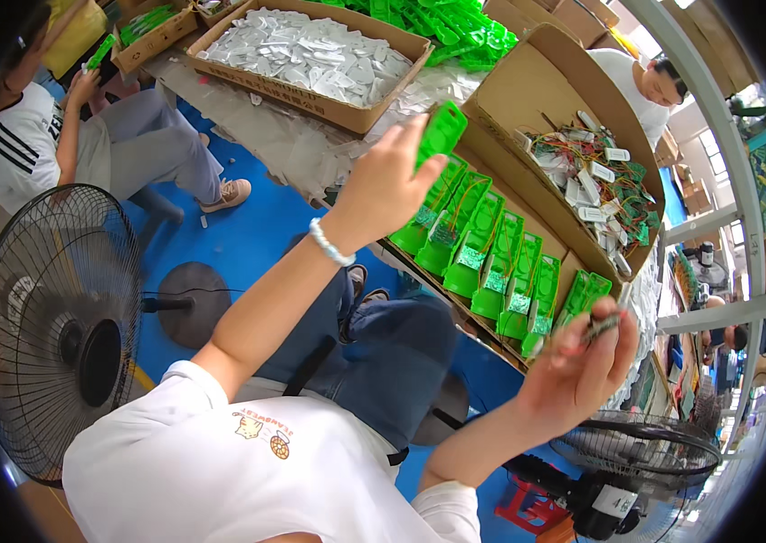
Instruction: The person assembles electronic devices by attaching circuit boards and plastic pieces into plastic casings by hand and placing the assembled casings into a box.
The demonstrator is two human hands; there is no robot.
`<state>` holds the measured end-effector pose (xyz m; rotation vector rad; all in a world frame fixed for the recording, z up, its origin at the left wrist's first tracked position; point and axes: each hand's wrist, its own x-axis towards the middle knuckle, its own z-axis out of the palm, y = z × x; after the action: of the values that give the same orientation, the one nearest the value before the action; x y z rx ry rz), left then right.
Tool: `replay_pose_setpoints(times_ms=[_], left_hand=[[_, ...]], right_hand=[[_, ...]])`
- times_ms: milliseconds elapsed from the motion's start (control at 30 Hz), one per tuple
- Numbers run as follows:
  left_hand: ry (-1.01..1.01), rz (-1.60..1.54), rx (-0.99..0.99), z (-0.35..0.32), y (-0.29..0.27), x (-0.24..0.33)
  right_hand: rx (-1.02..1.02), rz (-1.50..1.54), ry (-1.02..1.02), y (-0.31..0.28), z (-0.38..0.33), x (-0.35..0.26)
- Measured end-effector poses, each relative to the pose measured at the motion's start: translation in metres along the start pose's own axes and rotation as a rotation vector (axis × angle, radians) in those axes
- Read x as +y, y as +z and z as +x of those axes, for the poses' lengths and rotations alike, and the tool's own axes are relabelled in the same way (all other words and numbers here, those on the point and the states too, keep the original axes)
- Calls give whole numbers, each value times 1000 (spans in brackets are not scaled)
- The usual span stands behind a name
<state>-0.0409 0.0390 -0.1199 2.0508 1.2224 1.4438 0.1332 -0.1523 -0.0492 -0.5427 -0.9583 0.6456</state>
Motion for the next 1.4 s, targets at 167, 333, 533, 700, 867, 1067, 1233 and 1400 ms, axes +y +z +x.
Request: replay_pose_setpoints(times_ms=[167, 333, 533, 700, 867, 1067, 1233, 1400], left_hand=[[147, 299, 101, 42, -19, -33], [148, 705, -33, 92, -48, -130], [-135, 484, -457, 128, -66, -140], [-109, 451, -560, 134, -62, -141], [-67, 538, -655, 151, -54, -137], [-2, 566, -638, 157, -67, -152], [-11, 506, -719, 153, -62, -144], [34, 507, -648, 157, -78, -148]], right_hand=[[337, -327, 61, -53, -46, -9], [488, -424, 163, -83, -74, -12], [484, -368, 175, -89, -69, -6], [479, -344, 137, -77, -63, -3], [487, -305, 210, -52, -49, 2], [414, -210, 207, -48, -39, 7], [380, -213, 243, -51, -39, 7], [384, -180, 296, -44, -44, 8]])
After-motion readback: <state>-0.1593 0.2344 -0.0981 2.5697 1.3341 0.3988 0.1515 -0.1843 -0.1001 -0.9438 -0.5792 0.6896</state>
